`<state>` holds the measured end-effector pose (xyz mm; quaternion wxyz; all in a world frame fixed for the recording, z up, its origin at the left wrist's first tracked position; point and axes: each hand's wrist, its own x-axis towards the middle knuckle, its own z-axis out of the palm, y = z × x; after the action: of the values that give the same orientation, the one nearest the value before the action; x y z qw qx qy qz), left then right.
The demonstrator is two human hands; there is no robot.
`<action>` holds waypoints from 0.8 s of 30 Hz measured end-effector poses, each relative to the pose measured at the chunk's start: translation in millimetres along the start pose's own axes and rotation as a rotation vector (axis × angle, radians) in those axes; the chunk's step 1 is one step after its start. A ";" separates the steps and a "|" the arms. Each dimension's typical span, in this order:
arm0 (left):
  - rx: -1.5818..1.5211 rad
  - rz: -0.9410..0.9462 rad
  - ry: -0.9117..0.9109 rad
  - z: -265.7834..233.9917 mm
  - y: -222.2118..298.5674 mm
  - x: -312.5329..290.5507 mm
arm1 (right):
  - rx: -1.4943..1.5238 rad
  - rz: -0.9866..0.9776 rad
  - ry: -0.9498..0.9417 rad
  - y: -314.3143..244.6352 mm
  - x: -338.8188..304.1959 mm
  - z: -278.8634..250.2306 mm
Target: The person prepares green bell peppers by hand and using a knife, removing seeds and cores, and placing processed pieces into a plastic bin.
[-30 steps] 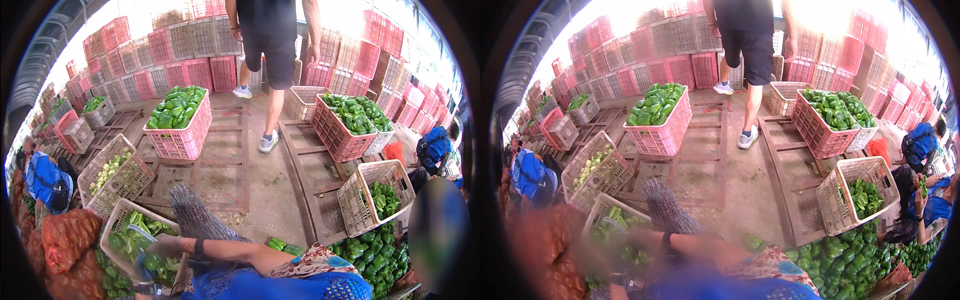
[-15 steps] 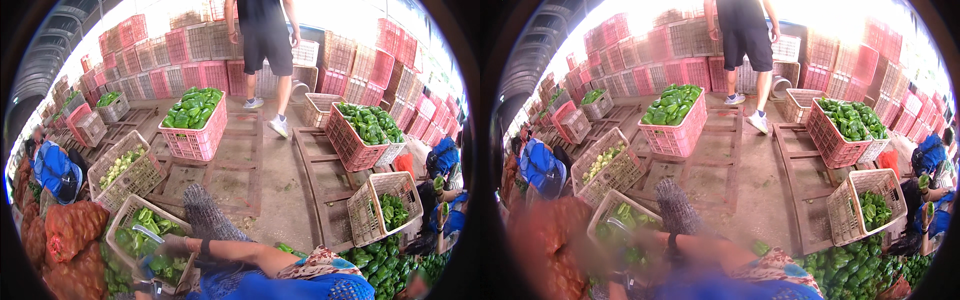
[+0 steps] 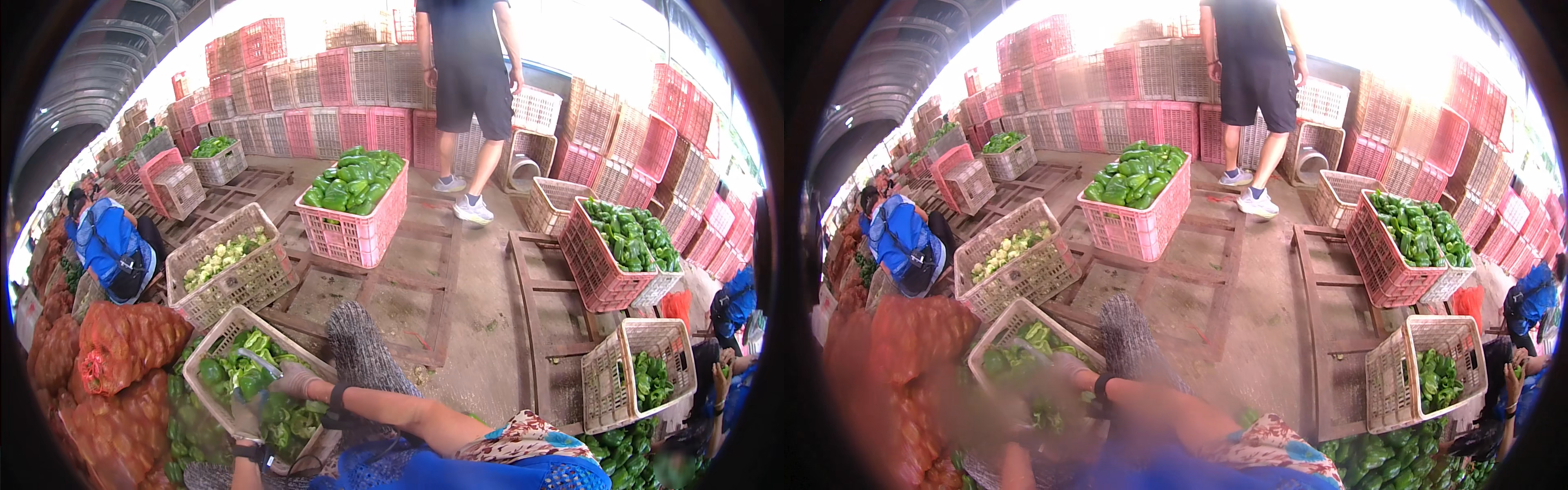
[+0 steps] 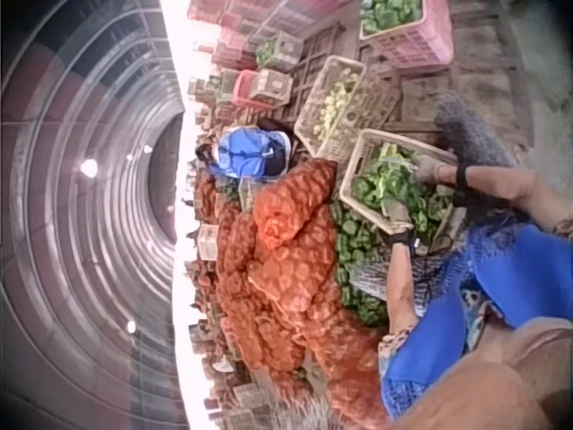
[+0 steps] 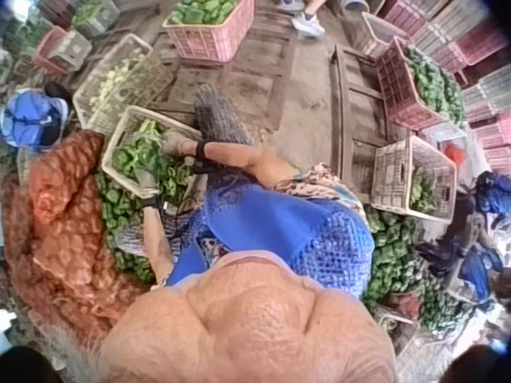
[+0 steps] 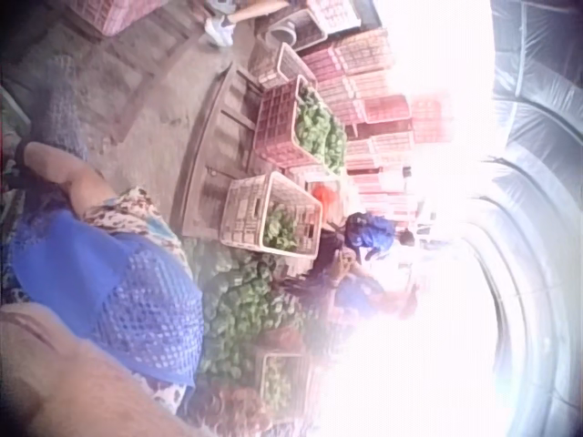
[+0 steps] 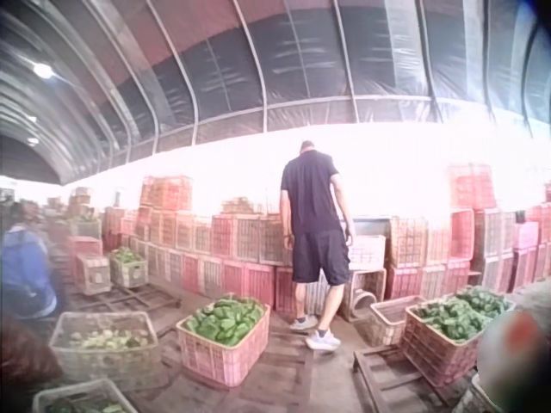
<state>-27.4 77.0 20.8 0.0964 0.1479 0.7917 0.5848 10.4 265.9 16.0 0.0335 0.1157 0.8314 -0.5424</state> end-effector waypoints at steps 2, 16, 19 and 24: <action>-0.105 0.109 0.097 23.7 2.9 -0.2 | -0.033 0.072 0.096 11.0 10.4 6.7; -0.091 0.378 0.328 -6.9 -58.1 60.1 | 0.744 0.213 -0.087 0.8 3.7 32.3; -0.090 0.460 0.380 -13.2 -27.1 43.0 | 0.133 0.106 -0.013 28.2 15.2 29.6; -0.184 0.489 0.490 -5.0 20.7 14.7 | 0.396 0.162 -0.080 5.3 -1.4 24.9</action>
<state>-40.3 83.3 42.3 -0.2261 0.1791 0.6765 0.6776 11.2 245.0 1.2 0.0864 0.1650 0.6945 -0.6950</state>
